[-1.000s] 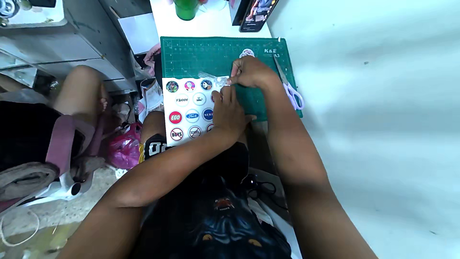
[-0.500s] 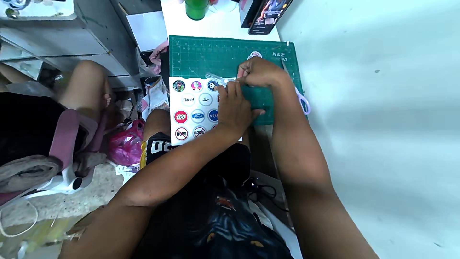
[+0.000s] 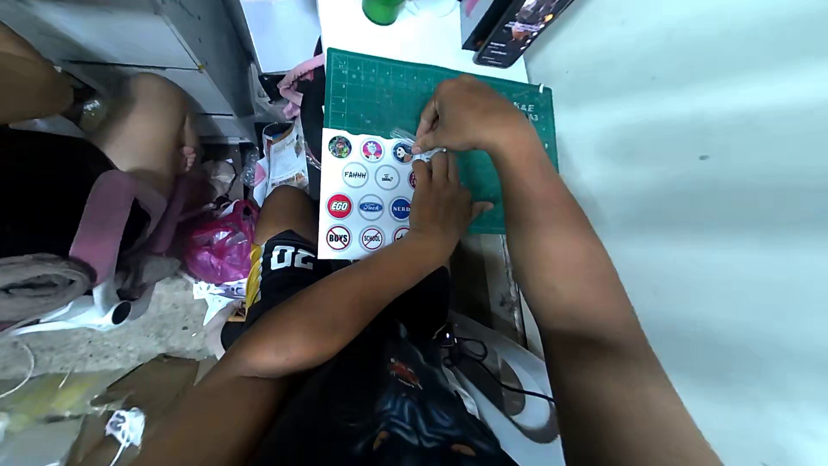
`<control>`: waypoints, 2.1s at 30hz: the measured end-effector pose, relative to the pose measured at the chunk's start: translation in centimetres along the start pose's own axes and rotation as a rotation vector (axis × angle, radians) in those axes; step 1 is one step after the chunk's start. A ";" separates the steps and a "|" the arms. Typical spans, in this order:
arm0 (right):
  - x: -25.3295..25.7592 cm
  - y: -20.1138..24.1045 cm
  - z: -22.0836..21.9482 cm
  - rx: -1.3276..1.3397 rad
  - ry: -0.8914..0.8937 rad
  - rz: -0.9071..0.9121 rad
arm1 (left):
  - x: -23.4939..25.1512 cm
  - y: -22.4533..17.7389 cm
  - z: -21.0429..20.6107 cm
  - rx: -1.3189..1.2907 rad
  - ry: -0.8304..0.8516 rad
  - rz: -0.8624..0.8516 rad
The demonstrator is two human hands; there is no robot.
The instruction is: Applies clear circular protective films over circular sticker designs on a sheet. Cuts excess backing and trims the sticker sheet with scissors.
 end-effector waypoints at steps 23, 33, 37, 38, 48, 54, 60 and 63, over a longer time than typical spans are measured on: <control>-0.5 -4.3 -1.1 0.433 -0.130 -0.166 | 0.1 0.0 -0.4 0.082 -0.010 -0.009; -1.0 -5.6 -2.0 0.612 -0.236 -0.213 | 0.2 0.1 -0.6 0.057 -0.006 -0.018; -0.3 -3.8 -0.4 0.332 -0.222 0.183 | 0.1 0.2 -0.5 0.039 -0.068 -0.007; -0.2 -3.5 -0.1 0.291 -0.210 0.267 | 0.1 0.2 -0.5 0.036 -0.073 -0.001; 1.2 -3.1 0.5 0.200 0.002 0.452 | 0.1 0.4 -0.6 0.063 -0.071 0.001; 1.7 -3.4 -0.5 0.190 -0.078 0.500 | 0.1 0.5 -0.8 0.090 -0.112 0.016; 2.0 -3.6 -1.0 0.245 -0.056 0.495 | -0.2 0.8 -1.0 0.157 -0.045 0.049; 2.3 -3.9 -1.2 0.230 -0.027 0.491 | -0.5 1.3 -1.1 0.148 -0.033 0.094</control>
Point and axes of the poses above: each hand's wrist, its own x-axis towards the middle knuckle, its own z-axis out of the back of the hand, y = z × x, the point moved 6 cm from there along x, towards the middle knuckle, and after that the axes turned 13 degrees about x, right-handed, at the moved point
